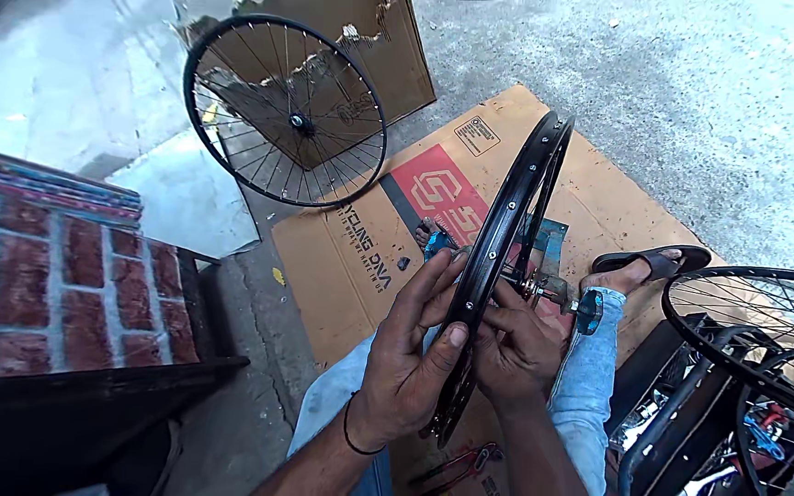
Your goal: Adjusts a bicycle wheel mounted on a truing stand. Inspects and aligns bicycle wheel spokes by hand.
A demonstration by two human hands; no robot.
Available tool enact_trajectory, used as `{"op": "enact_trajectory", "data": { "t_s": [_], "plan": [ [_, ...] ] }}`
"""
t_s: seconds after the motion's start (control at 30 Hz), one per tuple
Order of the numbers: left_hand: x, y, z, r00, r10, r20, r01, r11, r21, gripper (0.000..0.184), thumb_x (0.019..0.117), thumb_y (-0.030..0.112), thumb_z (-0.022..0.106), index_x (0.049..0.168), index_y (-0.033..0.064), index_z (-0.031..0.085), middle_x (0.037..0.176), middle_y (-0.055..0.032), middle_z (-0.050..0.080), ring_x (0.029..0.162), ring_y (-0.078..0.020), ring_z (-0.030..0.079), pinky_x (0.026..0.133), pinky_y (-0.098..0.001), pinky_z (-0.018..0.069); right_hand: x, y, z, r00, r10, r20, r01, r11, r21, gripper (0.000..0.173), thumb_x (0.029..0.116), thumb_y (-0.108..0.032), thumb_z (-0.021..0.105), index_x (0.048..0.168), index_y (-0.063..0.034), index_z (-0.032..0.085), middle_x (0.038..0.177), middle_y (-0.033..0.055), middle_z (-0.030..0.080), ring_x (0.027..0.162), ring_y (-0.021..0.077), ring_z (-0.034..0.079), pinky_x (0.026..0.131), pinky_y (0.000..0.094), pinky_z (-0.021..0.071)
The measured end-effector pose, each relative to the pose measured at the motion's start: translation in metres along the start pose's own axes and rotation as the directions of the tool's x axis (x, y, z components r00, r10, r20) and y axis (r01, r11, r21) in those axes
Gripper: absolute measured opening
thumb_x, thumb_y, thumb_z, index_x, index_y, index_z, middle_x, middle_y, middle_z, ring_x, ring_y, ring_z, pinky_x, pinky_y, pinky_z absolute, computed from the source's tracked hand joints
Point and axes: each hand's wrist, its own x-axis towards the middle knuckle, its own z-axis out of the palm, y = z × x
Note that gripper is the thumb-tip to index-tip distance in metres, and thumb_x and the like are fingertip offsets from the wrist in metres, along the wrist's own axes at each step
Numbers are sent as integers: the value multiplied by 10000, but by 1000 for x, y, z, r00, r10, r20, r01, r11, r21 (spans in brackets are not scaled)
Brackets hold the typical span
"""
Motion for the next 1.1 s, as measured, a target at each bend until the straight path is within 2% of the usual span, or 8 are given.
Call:
{"op": "enact_trajectory", "data": {
  "t_s": [0.2,0.27,0.4,0.53,0.6,0.73,0.83,1.1],
  "plan": [
    [-3,13,-1,999,-49,19,48,997,57,731,960,197,623,1597,187,265,1445,-72,580,1369,-306,525,1076,-453,526,-22,-11,-12,1000,23,6,-23,997,-77,130,975,-181,703,980,-53,719,1275,147,697,1211,253,672,979,401,613],
    [3,24,7,996,-81,26,76,984,160,717,932,159,559,1593,165,280,1452,-35,565,1358,-230,531,1080,-428,515,-34,-14,-16,1000,10,25,-7,993,-121,161,999,-218,673,982,-65,719,1252,121,704,1187,228,678,966,388,614],
    [10,24,21,993,-64,-95,86,965,249,551,992,125,375,1541,107,409,1422,-35,568,1232,-131,594,995,-335,545,-33,-12,-13,988,-26,151,56,978,-201,203,1030,-239,615,1040,-59,708,1266,124,692,1168,211,679,963,367,602],
    [12,20,23,957,-166,-236,213,958,191,619,1071,290,459,1614,162,193,1229,-5,670,1033,-128,680,858,-301,595,-5,-9,-41,904,-33,427,237,869,-435,204,1017,-234,631,1011,-55,729,1265,111,685,1168,216,672,948,363,598],
    [11,19,27,958,-163,-237,215,953,213,515,1072,324,492,1543,136,401,1122,-7,703,939,-120,698,790,-285,611,2,-8,-56,870,-20,493,281,842,-461,204,1014,-251,642,1009,-70,735,1256,99,684,1160,207,669,945,357,593],
    [12,21,29,984,-100,-146,128,973,193,474,1079,282,481,1521,115,441,1366,-33,610,1129,-163,662,934,-324,595,-7,-15,-66,987,34,154,11,960,-279,194,970,-275,727,1028,-91,709,1285,92,699,1168,233,688,954,405,616],
    [14,23,25,983,-97,-157,117,985,129,407,1046,169,497,1445,107,537,1288,-46,653,1060,-183,685,888,-330,610,0,-18,-54,982,178,-67,-181,983,-42,342,943,-247,762,1241,-136,634,1260,64,696,1143,227,691,956,395,611],
    [13,17,22,956,-98,-278,141,980,142,340,1014,254,624,1319,106,604,1160,-26,685,979,-160,691,852,-299,606,7,11,-19,932,303,197,-311,950,10,335,1093,-281,499,1256,-92,723,1327,47,678,1220,156,641,1030,380,558]
  ]
}}
